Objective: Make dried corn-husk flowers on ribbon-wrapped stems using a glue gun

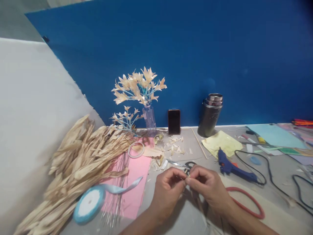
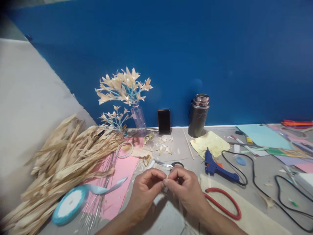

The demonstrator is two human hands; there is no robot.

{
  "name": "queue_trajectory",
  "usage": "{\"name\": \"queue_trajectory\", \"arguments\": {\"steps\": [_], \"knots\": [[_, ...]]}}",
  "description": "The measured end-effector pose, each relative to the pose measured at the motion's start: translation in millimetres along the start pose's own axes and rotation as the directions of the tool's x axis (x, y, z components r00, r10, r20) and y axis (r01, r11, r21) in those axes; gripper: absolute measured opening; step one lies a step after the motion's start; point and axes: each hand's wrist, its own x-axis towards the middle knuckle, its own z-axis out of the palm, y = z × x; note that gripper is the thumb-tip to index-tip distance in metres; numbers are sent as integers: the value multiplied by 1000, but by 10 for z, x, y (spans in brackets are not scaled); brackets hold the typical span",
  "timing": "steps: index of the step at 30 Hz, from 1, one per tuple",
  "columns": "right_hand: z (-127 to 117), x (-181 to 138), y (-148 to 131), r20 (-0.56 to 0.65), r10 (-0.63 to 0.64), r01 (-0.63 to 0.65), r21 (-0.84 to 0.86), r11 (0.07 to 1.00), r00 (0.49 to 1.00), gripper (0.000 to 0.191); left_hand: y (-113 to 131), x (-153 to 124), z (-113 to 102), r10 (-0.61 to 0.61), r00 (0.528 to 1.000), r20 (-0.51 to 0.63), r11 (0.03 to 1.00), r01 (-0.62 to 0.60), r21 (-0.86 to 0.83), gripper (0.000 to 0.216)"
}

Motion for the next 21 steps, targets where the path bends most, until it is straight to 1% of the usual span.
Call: {"name": "queue_trajectory", "arguments": {"steps": [3, 6, 8, 9, 10, 12, 14, 15, 17, 18, 21], "knots": [[12, -4, -3, 17, -1, 1, 3, 1000, 1000, 23, 60, 31, -23, -104, 993, 62, 992, 108, -70, 15], [25, -7, -26, 52, -5, 6, -19, 1000, 999, 20, 63, 64, -59, -236, 958, 165, 953, 261, -153, 26], [36, -5, -35, 54, -30, 35, -85, 996, 998, 18, 10, 78, -86, -268, 946, 184, 941, 298, -161, 30], [44, -2, -31, 45, -51, 56, -128, 990, 998, 17, -31, 81, -100, -254, 954, 162, 952, 276, -130, 30], [55, 4, -21, 35, -76, 81, -170, 982, 997, 16, -75, 81, -114, -216, 968, 127, 971, 226, -73, 28], [85, 21, 17, 13, -129, 129, -236, 963, 992, 15, -161, 71, -139, -85, 994, 67, 994, 80, 74, 23], [123, 50, 70, 1, -169, 162, -282, 946, 986, 15, -218, 56, -158, 44, 998, 46, 981, -52, 189, 18], [141, 67, 98, -5, -180, 170, -299, 939, 984, 15, -232, 51, -166, 91, 996, 22, 969, -94, 230, 17], [168, 100, 145, -17, -184, 169, -319, 933, 983, 16, -238, 52, -180, 138, 990, -18, 950, -127, 285, 19], [174, 113, 164, -19, -178, 163, -320, 933, 984, 16, -237, 58, -187, 135, 990, -31, 947, -120, 298, 20], [154, 123, 210, -5, -180, 170, -305, 937, 984, 15, -245, 87, -201, 39, 999, 15, 960, -42, 277, 21]]}}
